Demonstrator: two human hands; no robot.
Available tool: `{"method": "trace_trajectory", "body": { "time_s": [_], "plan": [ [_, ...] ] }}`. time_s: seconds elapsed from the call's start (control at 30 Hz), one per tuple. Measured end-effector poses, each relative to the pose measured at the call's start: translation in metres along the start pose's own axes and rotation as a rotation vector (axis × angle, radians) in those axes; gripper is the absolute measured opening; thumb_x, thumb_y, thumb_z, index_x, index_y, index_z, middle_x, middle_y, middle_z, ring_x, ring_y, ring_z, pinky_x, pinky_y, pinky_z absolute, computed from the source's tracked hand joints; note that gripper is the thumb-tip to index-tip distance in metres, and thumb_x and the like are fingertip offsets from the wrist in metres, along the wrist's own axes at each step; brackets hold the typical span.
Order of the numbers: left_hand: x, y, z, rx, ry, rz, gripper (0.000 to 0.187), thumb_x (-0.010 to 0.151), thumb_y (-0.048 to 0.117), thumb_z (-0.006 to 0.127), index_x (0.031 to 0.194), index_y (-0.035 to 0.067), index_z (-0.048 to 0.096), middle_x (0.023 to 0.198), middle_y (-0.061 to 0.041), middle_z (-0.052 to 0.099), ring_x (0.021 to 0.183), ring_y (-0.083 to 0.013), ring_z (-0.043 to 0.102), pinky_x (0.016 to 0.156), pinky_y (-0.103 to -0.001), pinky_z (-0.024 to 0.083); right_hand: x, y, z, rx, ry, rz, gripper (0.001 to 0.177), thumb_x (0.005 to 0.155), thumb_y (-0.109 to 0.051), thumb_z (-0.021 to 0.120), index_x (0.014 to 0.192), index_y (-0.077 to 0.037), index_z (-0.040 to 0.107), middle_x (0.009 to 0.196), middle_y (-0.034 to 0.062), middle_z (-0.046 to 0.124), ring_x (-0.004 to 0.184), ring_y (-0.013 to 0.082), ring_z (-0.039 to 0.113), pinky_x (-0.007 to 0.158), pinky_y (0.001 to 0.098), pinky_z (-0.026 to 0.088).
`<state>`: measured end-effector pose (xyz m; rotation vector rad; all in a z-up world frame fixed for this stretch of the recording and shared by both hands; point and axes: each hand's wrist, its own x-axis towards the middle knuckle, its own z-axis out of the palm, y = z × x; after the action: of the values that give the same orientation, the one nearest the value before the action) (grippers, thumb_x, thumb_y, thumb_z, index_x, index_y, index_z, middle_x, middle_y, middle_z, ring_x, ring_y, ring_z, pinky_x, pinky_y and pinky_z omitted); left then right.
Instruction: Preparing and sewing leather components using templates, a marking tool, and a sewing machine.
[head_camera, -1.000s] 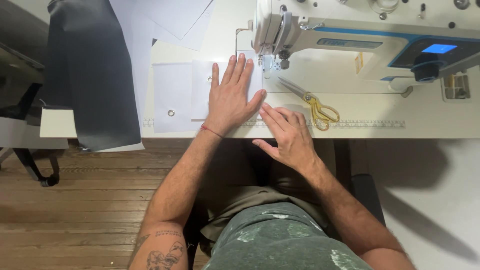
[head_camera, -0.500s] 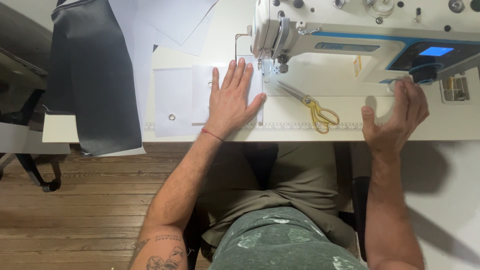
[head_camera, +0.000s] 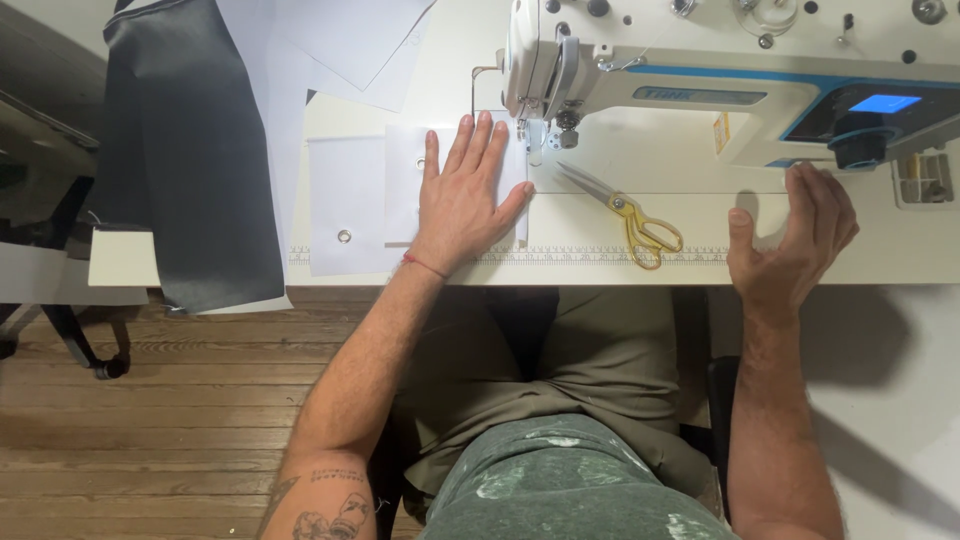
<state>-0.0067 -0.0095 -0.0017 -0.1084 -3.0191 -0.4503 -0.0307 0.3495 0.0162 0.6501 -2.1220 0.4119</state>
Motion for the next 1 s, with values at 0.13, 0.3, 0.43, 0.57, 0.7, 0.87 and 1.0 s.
{"method": "trace_trajectory", "body": {
  "time_s": [0.13,0.3,0.43,0.57,0.7,0.87,1.0],
  "plan": [
    [0.002,-0.001,0.001,-0.012,0.009,-0.001,0.079,0.104,0.061,0.032,0.164,0.011,0.025,0.172,-0.011,0.020,0.159,-0.0260,0.011,0.126,-0.059,-0.002,-0.004,0.004,0.002,0.002,0.010,-0.002,0.057,0.112,-0.036,0.058,0.130,0.018,0.066,0.131,0.0313,0.065,0.123,0.0491,0.058,0.105,0.0575,0.043],
    [0.004,-0.001,0.000,0.000,-0.005,-0.006,0.079,0.104,0.062,0.032,0.164,0.012,0.023,0.172,-0.010,0.018,0.159,-0.0252,0.010,0.126,-0.058,-0.003,-0.026,0.025,0.013,-0.063,-0.097,0.066,0.024,0.106,-0.012,0.079,0.119,0.009,0.081,0.124,0.0193,0.075,0.115,0.0390,0.065,0.103,0.0489,0.043],
    [0.000,-0.001,0.000,-0.021,0.001,-0.007,0.079,0.103,0.061,0.034,0.164,0.012,0.025,0.172,-0.011,0.020,0.159,-0.0261,0.011,0.126,-0.059,-0.002,-0.022,0.021,0.013,0.006,-0.076,0.045,0.023,0.107,-0.006,0.077,0.119,0.014,0.080,0.122,0.0238,0.073,0.115,0.0414,0.063,0.105,0.0511,0.044],
    [-0.002,-0.001,0.002,0.000,0.001,-0.002,0.079,0.103,0.062,0.033,0.164,0.012,0.024,0.171,-0.011,0.020,0.159,-0.0260,0.012,0.126,-0.058,-0.002,-0.007,0.005,0.003,0.006,-0.041,0.028,0.030,0.108,-0.008,0.073,0.125,0.017,0.072,0.126,0.0292,0.069,0.118,0.0464,0.060,0.106,0.0540,0.043],
    [0.000,0.002,-0.005,-0.008,-0.058,-0.013,0.080,0.104,0.062,0.029,0.165,0.011,0.019,0.172,-0.011,0.015,0.159,-0.0265,0.007,0.125,-0.058,-0.005,-0.007,0.000,0.001,-0.032,-0.015,0.003,0.041,0.104,-0.009,0.078,0.134,0.016,0.063,0.140,0.0307,0.060,0.126,0.0500,0.055,0.106,0.0593,0.043],
    [0.004,0.000,-0.006,0.004,-0.044,-0.003,0.080,0.104,0.063,0.028,0.165,0.012,0.019,0.173,-0.011,0.014,0.160,-0.0268,0.007,0.125,-0.058,-0.006,0.021,-0.081,0.001,0.256,-0.176,-0.002,0.042,0.100,-0.017,0.072,0.127,0.013,0.064,0.118,0.0255,0.065,0.111,0.0473,0.060,0.099,0.0554,0.044],
    [0.008,0.000,-0.009,0.013,-0.088,-0.006,0.082,0.105,0.065,0.026,0.165,0.011,0.016,0.172,-0.012,0.011,0.160,-0.0263,0.005,0.125,-0.057,-0.005,0.014,-0.141,0.030,0.415,-0.494,-0.195,0.078,0.094,-0.057,0.069,0.140,0.006,0.059,0.147,0.0220,0.059,0.140,0.0366,0.053,0.122,0.0486,0.036]
  ]
}}
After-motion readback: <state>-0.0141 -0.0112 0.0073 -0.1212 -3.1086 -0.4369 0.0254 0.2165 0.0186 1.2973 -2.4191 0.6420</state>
